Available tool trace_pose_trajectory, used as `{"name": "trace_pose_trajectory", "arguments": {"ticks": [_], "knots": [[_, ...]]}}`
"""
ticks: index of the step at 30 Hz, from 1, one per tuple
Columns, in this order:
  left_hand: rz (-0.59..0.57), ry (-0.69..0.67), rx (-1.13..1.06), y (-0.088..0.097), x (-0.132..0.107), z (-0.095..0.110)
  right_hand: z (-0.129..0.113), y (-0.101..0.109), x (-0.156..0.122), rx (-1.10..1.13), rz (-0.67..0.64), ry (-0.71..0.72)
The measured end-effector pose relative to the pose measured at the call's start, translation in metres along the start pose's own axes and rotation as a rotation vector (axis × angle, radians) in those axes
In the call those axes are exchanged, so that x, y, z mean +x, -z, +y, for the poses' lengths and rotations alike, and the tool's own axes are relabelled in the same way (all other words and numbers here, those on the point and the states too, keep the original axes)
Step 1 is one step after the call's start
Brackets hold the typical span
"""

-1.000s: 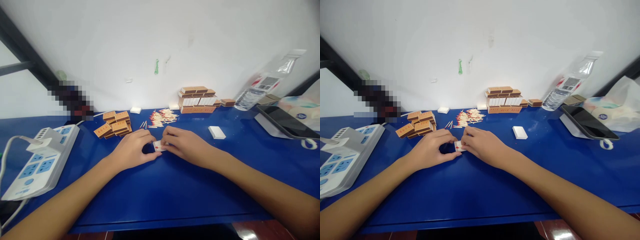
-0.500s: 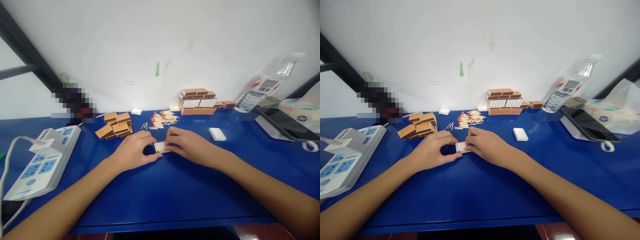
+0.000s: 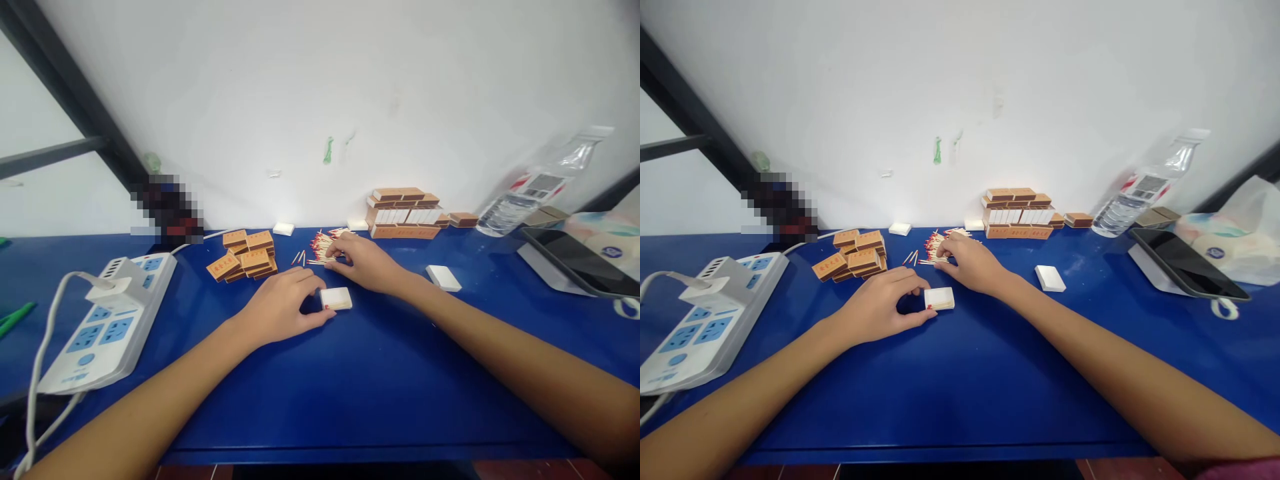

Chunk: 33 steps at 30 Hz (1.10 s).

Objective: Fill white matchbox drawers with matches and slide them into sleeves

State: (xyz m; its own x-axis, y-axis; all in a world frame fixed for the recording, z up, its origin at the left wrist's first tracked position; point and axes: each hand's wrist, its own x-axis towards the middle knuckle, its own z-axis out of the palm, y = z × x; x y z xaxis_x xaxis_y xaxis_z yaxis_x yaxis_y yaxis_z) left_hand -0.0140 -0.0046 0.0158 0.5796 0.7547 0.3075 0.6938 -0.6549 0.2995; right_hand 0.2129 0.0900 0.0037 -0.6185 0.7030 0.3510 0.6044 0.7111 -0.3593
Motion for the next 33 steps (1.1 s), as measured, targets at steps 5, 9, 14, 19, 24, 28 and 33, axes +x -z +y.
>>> {"name": "trace_pose_trajectory", "arguments": {"ticks": [5, 9, 14, 19, 24, 28, 33], "knots": [[0.000, -0.025, 0.019, -0.002, -0.001, -0.001, 0.000, -0.004, -0.002, -0.020, -0.044, -0.028], [0.001, -0.025, 0.014, -0.001, -0.001, 0.000, 0.003, -0.002, -0.006, -0.032, -0.058, -0.049], [0.014, -0.010, 0.011, 0.000, 0.000, 0.000, 0.003, 0.001, -0.013, -0.111, -0.094, -0.074], [0.067, 0.020, 0.026, -0.001, 0.001, -0.003, -0.002, 0.014, -0.024, -0.114, -0.112, -0.103], [0.092, 0.064, 0.039, -0.002, 0.002, -0.006, -0.014, 0.028, -0.033, -0.004, -0.061, -0.074], [0.088, 0.064, 0.033, -0.003, 0.002, -0.006, -0.027, 0.025, -0.037, 0.086, -0.065, 0.017], [0.081, 0.045, 0.015, -0.002, 0.002, -0.005, -0.033, 0.016, -0.041, 0.117, -0.095, 0.069]]}}
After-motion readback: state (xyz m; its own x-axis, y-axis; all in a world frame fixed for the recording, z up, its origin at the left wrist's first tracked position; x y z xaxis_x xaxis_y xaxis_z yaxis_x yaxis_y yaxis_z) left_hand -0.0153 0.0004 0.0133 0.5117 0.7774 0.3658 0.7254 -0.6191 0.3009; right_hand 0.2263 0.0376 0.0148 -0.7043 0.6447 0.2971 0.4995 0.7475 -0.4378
